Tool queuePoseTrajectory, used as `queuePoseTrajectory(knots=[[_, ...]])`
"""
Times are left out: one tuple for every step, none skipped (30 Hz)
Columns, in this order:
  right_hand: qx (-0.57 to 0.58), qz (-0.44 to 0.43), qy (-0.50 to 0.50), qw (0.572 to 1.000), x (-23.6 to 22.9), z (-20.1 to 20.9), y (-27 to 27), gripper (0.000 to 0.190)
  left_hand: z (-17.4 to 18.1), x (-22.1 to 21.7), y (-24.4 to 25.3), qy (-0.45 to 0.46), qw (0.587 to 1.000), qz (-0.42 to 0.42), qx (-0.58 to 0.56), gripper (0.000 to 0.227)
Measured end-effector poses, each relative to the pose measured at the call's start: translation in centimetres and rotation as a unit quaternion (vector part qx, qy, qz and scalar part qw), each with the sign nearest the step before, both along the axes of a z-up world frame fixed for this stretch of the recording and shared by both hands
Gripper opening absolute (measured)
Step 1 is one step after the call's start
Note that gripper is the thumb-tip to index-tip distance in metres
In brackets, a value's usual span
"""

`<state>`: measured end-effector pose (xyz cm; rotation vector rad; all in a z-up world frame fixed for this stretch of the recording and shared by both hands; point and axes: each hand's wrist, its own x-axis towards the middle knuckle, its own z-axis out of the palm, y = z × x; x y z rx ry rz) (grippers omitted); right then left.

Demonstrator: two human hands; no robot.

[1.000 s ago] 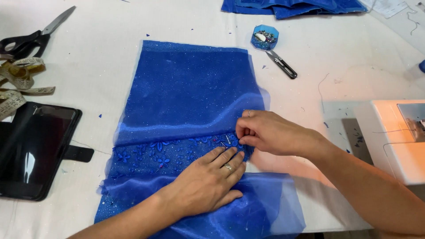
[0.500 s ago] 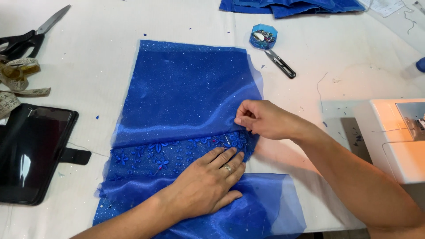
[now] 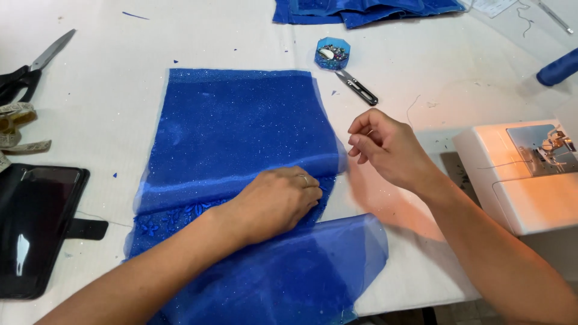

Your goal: The person aligns a piece of blue glittery fabric with a blue satin fabric on a white table. They use pins from a magnetic pin cushion to secure the two layers of fabric together along the edges.

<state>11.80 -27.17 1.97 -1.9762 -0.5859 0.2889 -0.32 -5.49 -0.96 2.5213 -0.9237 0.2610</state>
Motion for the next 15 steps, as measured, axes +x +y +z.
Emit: queuePoseTrajectory(knots=[[-0.020,0.007,-0.016,1.000,-0.2,0.1,-0.4,0.010,-0.5,0.7,-0.1,-0.028,1.000,0.000,0.014,0.024],[-0.040,0.014,-0.032,0.999,-0.5,0.2,-0.7,0.012,-0.9,1.4,-0.2,-0.056,0.998,0.000,0.028,0.022],[-0.039,0.013,-0.031,0.999,-0.8,0.6,-0.8,0.012,-1.5,1.7,-0.4,-0.055,0.998,-0.001,0.028,0.022],[-0.050,0.033,-0.059,0.996,-1.1,1.0,-0.9,0.015,-2.1,2.1,-0.6,-0.098,0.994,-0.001,0.052,0.020],[-0.060,0.051,-0.087,0.993,-1.4,1.4,-1.0,0.019,-2.6,2.5,-0.7,-0.142,0.987,-0.003,0.076,0.018],[-0.059,0.049,-0.087,0.993,-1.6,1.5,-0.8,0.019,-2.7,2.4,-0.8,-0.142,0.987,-0.005,0.077,0.018],[-0.079,0.074,-0.081,0.991,-1.9,1.6,-0.7,0.021,-2.8,2.3,-1.0,-0.164,0.983,0.001,0.083,0.018],[-0.098,0.099,-0.074,0.987,-2.1,1.6,-0.5,0.023,-2.9,2.1,-1.2,-0.186,0.979,0.006,0.088,0.018],[-0.099,0.097,-0.073,0.988,-2.0,1.2,-0.4,0.023,-2.7,1.9,-1.3,-0.185,0.979,0.004,0.088,0.018],[-0.126,0.112,-0.081,0.982,-1.9,0.7,-0.3,0.022,-2.4,1.7,-1.3,-0.187,0.979,0.006,0.080,0.018],[-0.154,0.129,-0.089,0.976,-1.7,0.3,-0.1,0.021,-2.2,1.4,-1.3,-0.190,0.979,0.010,0.073,0.019],[-0.154,0.128,-0.088,0.976,-1.9,0.2,0.1,0.021,-2.2,1.4,-1.1,-0.190,0.979,0.009,0.072,0.019],[-0.164,0.121,-0.092,0.975,-2.0,0.1,0.3,0.017,-2.2,1.3,-0.9,-0.182,0.982,0.008,0.048,0.021],[-0.174,0.113,-0.095,0.974,-2.1,0.0,0.5,0.014,-2.1,1.2,-0.7,-0.175,0.984,0.007,0.023,0.023],[-0.175,0.112,-0.095,0.974,-2.1,0.2,0.6,0.014,-2.3,1.3,-0.7,-0.175,0.984,0.006,0.023,0.023]])
